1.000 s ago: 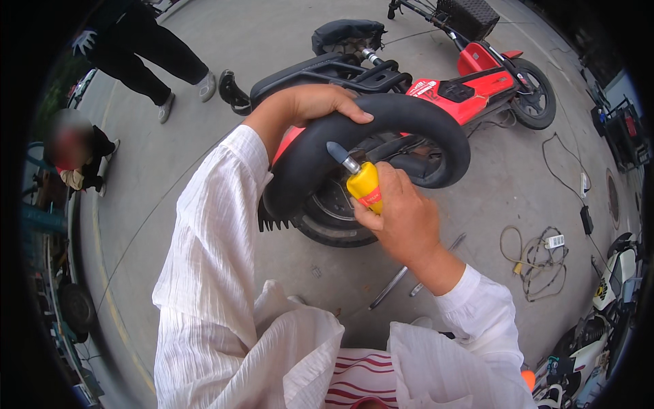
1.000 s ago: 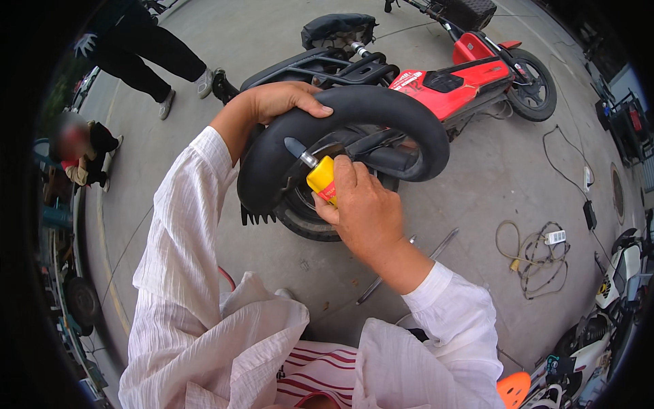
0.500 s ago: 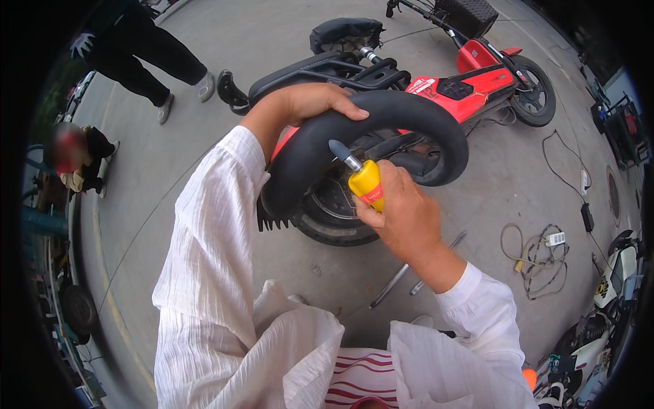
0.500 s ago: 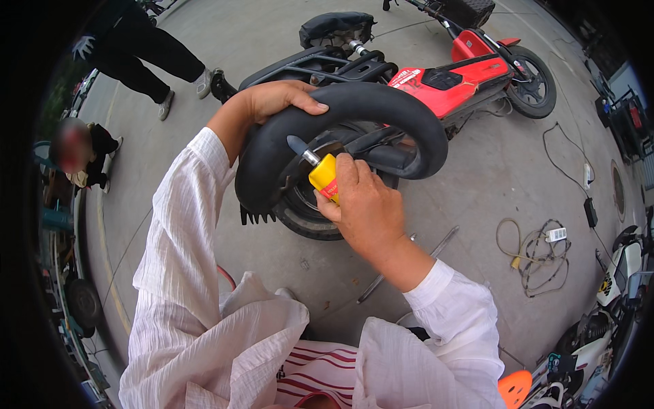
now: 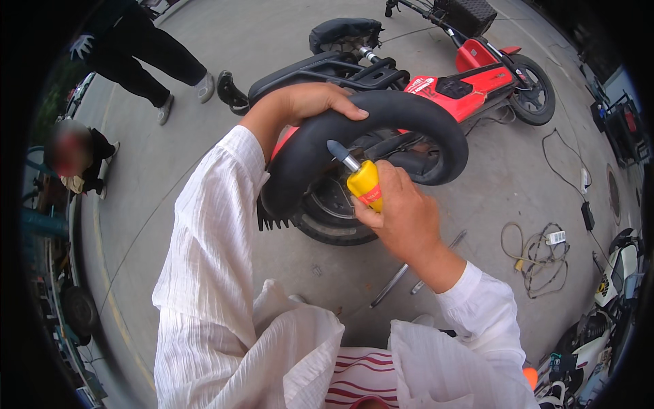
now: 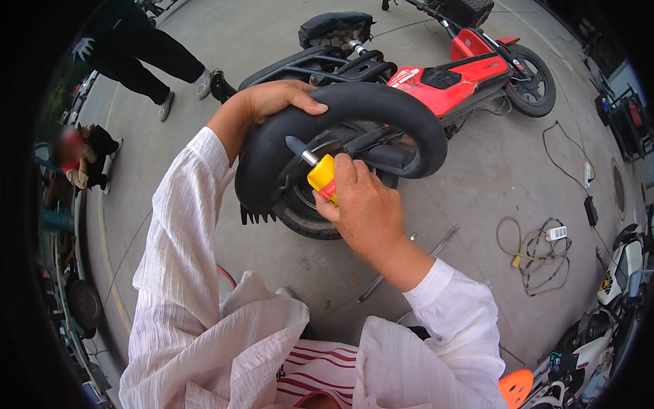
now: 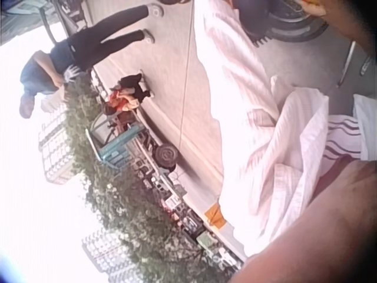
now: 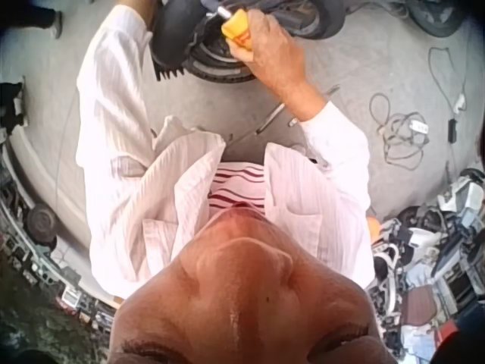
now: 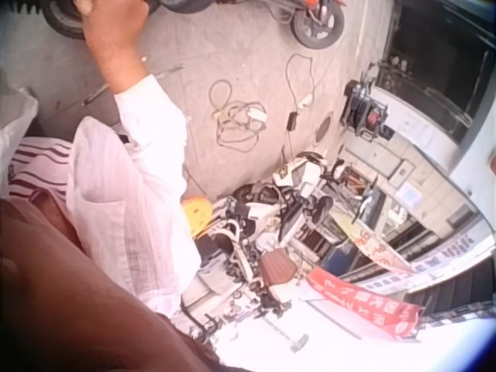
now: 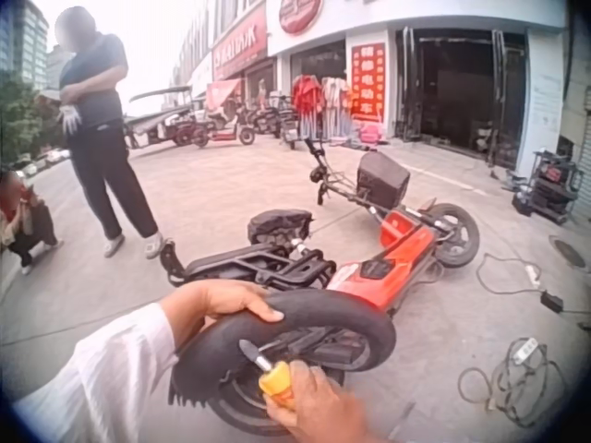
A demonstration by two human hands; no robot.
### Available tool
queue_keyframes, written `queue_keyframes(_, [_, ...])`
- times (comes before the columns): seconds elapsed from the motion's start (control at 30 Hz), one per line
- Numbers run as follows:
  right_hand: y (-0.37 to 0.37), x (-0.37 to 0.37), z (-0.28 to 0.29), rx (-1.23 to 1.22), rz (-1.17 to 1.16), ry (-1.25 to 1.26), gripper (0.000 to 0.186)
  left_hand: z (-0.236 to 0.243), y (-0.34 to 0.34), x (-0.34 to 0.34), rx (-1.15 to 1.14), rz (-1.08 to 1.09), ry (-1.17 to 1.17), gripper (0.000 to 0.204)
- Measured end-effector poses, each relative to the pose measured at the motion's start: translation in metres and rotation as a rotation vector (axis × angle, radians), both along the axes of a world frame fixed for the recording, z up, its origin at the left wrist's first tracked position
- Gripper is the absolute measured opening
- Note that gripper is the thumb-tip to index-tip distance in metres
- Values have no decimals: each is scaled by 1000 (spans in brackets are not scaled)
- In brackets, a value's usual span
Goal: The person fits a black inner tube into the rear wheel of a red electric scooter and uses a yellow sealant bottle to inject fluid into the tube. The person repeatedly presses the nozzle into the tube while holding it in place.
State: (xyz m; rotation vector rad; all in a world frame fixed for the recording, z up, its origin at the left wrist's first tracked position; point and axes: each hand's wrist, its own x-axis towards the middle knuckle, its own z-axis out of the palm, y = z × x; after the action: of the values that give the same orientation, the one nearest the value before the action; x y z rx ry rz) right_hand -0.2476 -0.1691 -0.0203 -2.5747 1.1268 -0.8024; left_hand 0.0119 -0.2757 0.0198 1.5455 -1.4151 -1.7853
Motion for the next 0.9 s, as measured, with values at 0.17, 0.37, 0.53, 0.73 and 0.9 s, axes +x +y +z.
queue_keyframes(0.17, [0, 0, -1, -6, 8, 5, 56, 1, 2, 5, 10, -1, -8, 67])
queue_keyframes(0.37, [-9, -5, 1, -15, -6, -28, 55, -2, -1, 4, 21, 8, 3, 67])
queue_keyframes(0.53, [-17, -4, -1, 31, -52, -120, 53, 1, 1, -1, 17, -9, -7, 67])
queue_keyframes(0.73, [-25, -51, 9, 649, 35, -531, 46, 14, 10, -15, -114, -31, -146, 76])
queue_keyframes(0.9, [-11, -130, -1, 875, -12, -835, 37, 41, 42, -31, -220, -199, -205, 72])
